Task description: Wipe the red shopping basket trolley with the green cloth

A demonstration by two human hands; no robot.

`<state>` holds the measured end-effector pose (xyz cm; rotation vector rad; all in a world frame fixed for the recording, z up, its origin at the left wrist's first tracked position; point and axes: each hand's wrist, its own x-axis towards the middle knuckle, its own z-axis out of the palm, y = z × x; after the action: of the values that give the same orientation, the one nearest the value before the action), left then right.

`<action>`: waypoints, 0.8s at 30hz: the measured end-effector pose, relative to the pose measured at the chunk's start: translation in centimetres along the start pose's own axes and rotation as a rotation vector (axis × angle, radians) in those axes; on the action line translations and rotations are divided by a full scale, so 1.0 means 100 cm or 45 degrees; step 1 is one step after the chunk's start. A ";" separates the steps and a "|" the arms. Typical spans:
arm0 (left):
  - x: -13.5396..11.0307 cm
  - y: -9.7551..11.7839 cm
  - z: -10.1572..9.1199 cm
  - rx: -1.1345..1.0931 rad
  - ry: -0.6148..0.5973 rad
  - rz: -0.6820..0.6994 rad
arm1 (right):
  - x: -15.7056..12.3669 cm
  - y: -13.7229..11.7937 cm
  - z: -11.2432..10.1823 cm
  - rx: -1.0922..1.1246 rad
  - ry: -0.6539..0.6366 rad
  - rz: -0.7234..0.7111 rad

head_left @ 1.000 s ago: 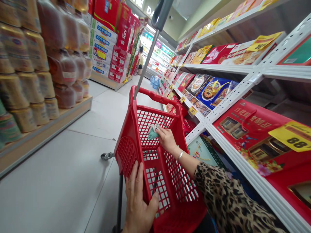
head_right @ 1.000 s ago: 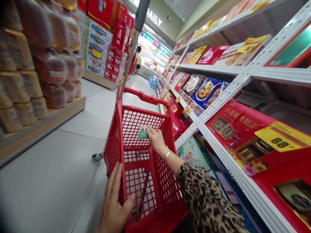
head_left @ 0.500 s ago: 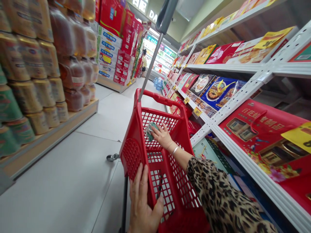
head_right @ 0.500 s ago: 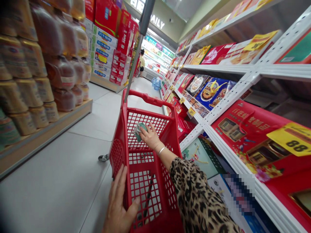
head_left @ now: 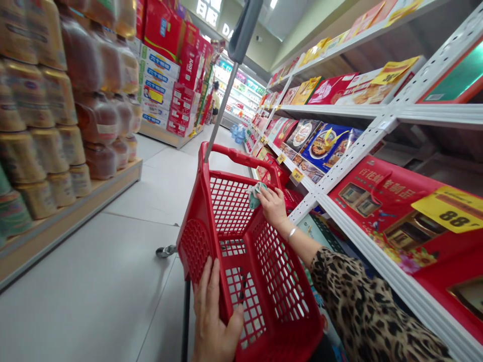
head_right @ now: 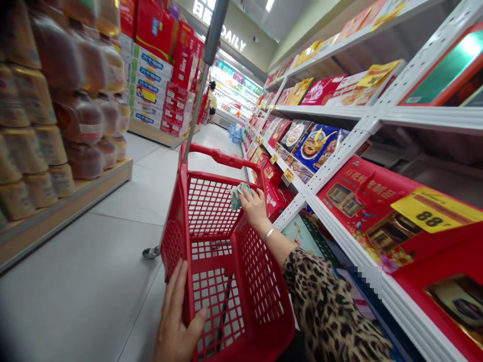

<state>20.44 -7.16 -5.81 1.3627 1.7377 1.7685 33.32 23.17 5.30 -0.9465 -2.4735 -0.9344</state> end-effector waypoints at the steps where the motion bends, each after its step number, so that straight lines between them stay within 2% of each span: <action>1: -0.001 -0.001 0.001 -0.004 0.005 0.007 | 0.008 -0.005 -0.005 0.030 0.054 -0.004; 5: -0.002 -0.005 0.003 0.005 0.012 0.023 | 0.056 -0.037 -0.018 0.137 0.151 -0.066; 8: -0.002 -0.007 0.003 0.022 0.009 0.027 | 0.094 -0.059 -0.021 0.201 0.091 -0.106; 11: -0.002 -0.009 0.002 0.034 0.008 0.035 | 0.113 -0.068 -0.023 0.260 -0.010 -0.103; 16: -0.001 -0.009 0.001 0.023 0.006 0.032 | 0.112 -0.055 -0.027 0.286 -0.135 -0.026; 24: 0.001 -0.004 0.000 0.024 0.000 0.004 | 0.087 -0.006 -0.030 0.120 -0.353 0.083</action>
<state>20.22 -7.02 -6.15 1.3736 1.7572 1.7584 26.84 24.87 11.61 -1.1859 -2.6666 -0.6995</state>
